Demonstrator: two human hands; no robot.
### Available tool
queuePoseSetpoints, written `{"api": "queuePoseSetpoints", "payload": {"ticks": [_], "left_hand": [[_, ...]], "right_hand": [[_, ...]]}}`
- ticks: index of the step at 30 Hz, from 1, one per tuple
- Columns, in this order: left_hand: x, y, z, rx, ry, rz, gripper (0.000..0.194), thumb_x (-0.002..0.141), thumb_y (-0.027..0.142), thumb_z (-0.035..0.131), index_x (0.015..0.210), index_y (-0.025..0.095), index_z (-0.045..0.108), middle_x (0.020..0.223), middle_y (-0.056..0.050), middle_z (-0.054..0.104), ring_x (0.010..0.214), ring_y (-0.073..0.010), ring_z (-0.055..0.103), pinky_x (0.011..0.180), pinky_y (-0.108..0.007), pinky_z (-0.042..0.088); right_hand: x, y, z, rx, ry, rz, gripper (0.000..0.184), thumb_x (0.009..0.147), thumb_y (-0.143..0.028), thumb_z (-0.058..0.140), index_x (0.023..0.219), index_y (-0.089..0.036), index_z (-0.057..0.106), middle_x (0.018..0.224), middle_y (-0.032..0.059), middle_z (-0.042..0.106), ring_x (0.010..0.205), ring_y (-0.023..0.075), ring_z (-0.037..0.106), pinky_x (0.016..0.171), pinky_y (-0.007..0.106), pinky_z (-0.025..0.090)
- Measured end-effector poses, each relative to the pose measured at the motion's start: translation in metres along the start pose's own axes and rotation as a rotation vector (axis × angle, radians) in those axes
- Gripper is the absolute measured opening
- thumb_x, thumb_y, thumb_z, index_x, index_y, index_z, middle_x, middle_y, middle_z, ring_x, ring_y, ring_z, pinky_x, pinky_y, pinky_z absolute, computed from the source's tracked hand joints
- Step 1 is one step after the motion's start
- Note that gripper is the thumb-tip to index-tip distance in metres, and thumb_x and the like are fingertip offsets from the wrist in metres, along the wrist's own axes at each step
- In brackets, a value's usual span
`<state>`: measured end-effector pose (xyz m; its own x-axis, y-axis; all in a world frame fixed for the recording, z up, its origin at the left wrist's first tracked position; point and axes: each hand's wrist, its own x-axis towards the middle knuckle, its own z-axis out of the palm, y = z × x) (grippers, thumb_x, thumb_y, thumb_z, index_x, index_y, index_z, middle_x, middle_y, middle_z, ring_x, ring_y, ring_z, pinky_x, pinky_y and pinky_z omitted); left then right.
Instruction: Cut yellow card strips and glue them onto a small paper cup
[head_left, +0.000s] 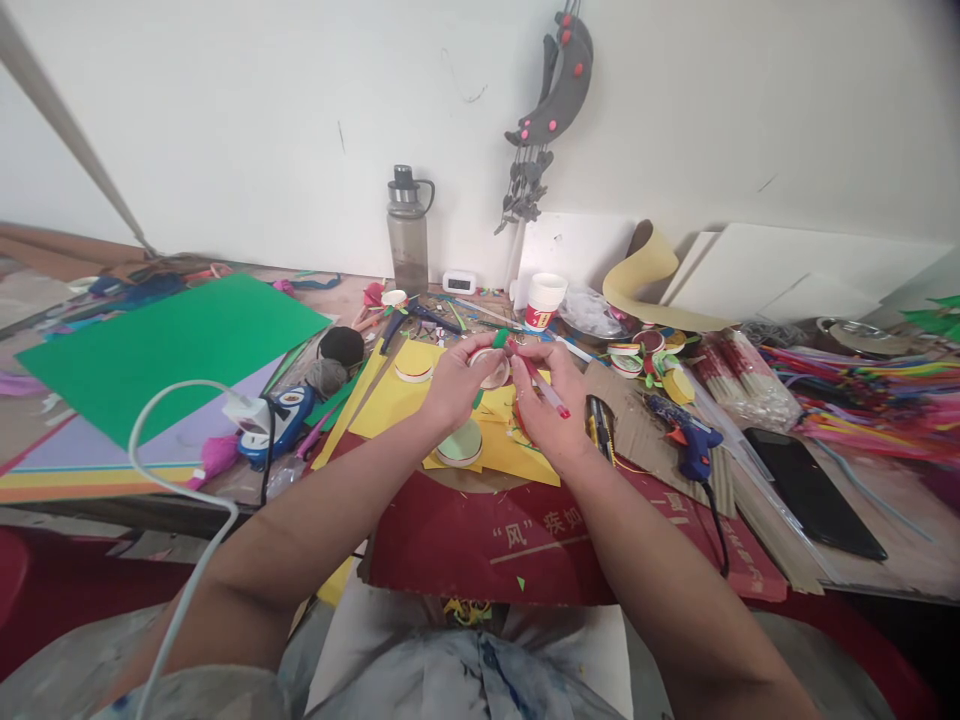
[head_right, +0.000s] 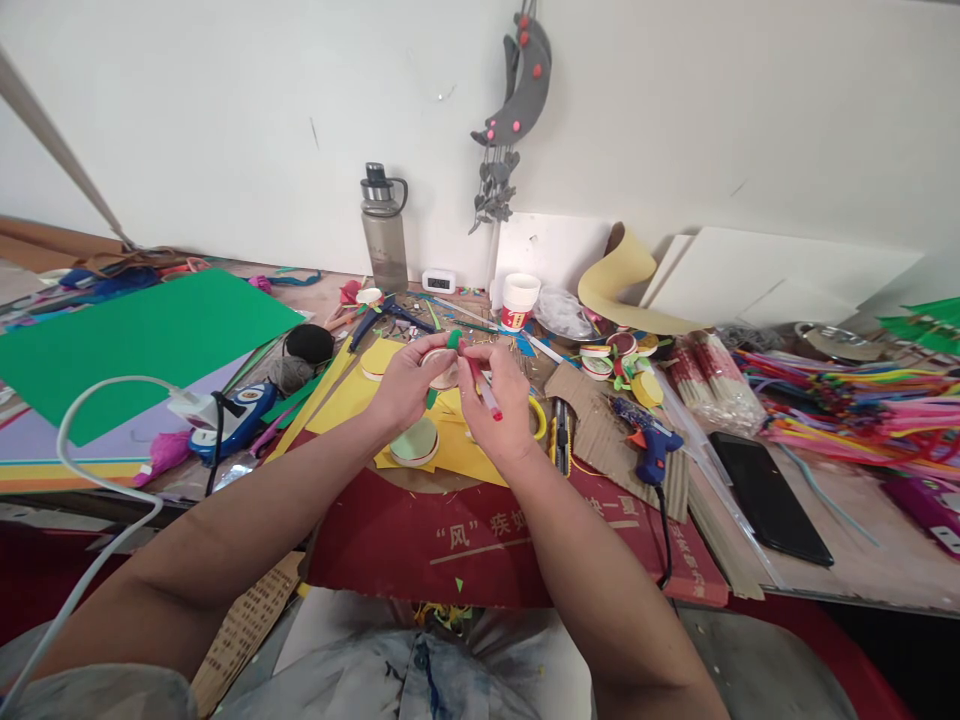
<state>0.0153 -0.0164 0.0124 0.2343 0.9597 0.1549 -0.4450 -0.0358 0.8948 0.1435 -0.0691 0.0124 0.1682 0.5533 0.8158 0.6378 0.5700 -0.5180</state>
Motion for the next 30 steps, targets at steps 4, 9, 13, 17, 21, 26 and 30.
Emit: {"api": "queuePoseSetpoints", "payload": {"ticks": [4, 9, 13, 17, 21, 26, 30], "left_hand": [[-0.0006, 0.0004, -0.0003, 0.005, -0.001, 0.005, 0.045, 0.063, 0.037, 0.092, 0.101, 0.017, 0.077, 0.096, -0.005, 0.079, 0.082, -0.015, 0.068, 0.081, -0.029, 0.057], [-0.0012, 0.0009, -0.0006, 0.042, -0.02, 0.016, 0.042, 0.066, 0.038, 0.09, 0.102, 0.018, 0.078, 0.098, -0.005, 0.079, 0.085, -0.0163, 0.069, 0.085, -0.032, 0.056], [-0.0002, -0.0009, -0.0013, 0.045, -0.035, 0.026, 0.044, 0.067, 0.04, 0.09, 0.103, 0.018, 0.078, 0.099, -0.005, 0.079, 0.086, -0.0169, 0.069, 0.085, -0.032, 0.055], [-0.0004, -0.0007, -0.0012, 0.035, -0.036, 0.024, 0.043, 0.066, 0.04, 0.091, 0.101, 0.018, 0.078, 0.098, -0.005, 0.079, 0.084, -0.0159, 0.069, 0.085, -0.031, 0.055], [-0.0014, 0.0007, -0.0008, 0.038, -0.035, 0.027, 0.042, 0.067, 0.039, 0.09, 0.102, 0.018, 0.078, 0.098, -0.005, 0.079, 0.084, -0.0156, 0.069, 0.085, -0.031, 0.056], [-0.0017, 0.0006, -0.0012, 0.053, -0.021, 0.032, 0.04, 0.067, 0.037, 0.09, 0.102, 0.019, 0.079, 0.101, -0.005, 0.08, 0.088, -0.017, 0.069, 0.087, -0.032, 0.056], [-0.0013, -0.0001, -0.0016, 0.062, -0.029, 0.031, 0.04, 0.069, 0.037, 0.088, 0.102, 0.018, 0.079, 0.101, -0.006, 0.08, 0.089, -0.0174, 0.069, 0.088, -0.032, 0.055]], "right_hand": [[-0.0001, 0.0, -0.0001, -0.009, 0.01, -0.019, 0.01, 0.099, -0.035, 0.06, 0.1, -0.025, 0.063, 0.094, 0.004, 0.074, 0.087, 0.02, 0.072, 0.08, 0.037, 0.06], [-0.0003, -0.0009, -0.0004, -0.025, 0.001, -0.011, 0.01, 0.099, -0.036, 0.06, 0.1, -0.026, 0.062, 0.095, 0.0043, 0.074, 0.088, 0.0206, 0.072, 0.082, 0.038, 0.06], [-0.0006, -0.0008, -0.0005, -0.018, 0.0, -0.006, 0.01, 0.099, -0.036, 0.06, 0.1, -0.026, 0.062, 0.094, 0.0039, 0.073, 0.088, 0.021, 0.071, 0.082, 0.039, 0.059], [-0.0005, -0.0003, -0.0007, -0.02, -0.003, -0.003, 0.01, 0.098, -0.035, 0.06, 0.099, -0.026, 0.062, 0.095, 0.0043, 0.074, 0.088, 0.021, 0.072, 0.082, 0.039, 0.06], [-0.0001, -0.0004, -0.0004, -0.009, 0.005, -0.009, 0.01, 0.099, -0.035, 0.06, 0.099, -0.026, 0.062, 0.094, 0.0043, 0.073, 0.088, 0.0211, 0.072, 0.081, 0.039, 0.059], [-0.0003, -0.0003, -0.0002, -0.008, 0.003, -0.012, 0.009, 0.098, -0.034, 0.061, 0.1, -0.026, 0.062, 0.095, 0.0043, 0.073, 0.087, 0.0206, 0.072, 0.081, 0.038, 0.059], [-0.0001, -0.0005, -0.0004, -0.009, -0.001, -0.007, 0.008, 0.098, -0.034, 0.061, 0.1, -0.025, 0.062, 0.094, 0.0043, 0.073, 0.087, 0.0211, 0.072, 0.081, 0.038, 0.058]]}}
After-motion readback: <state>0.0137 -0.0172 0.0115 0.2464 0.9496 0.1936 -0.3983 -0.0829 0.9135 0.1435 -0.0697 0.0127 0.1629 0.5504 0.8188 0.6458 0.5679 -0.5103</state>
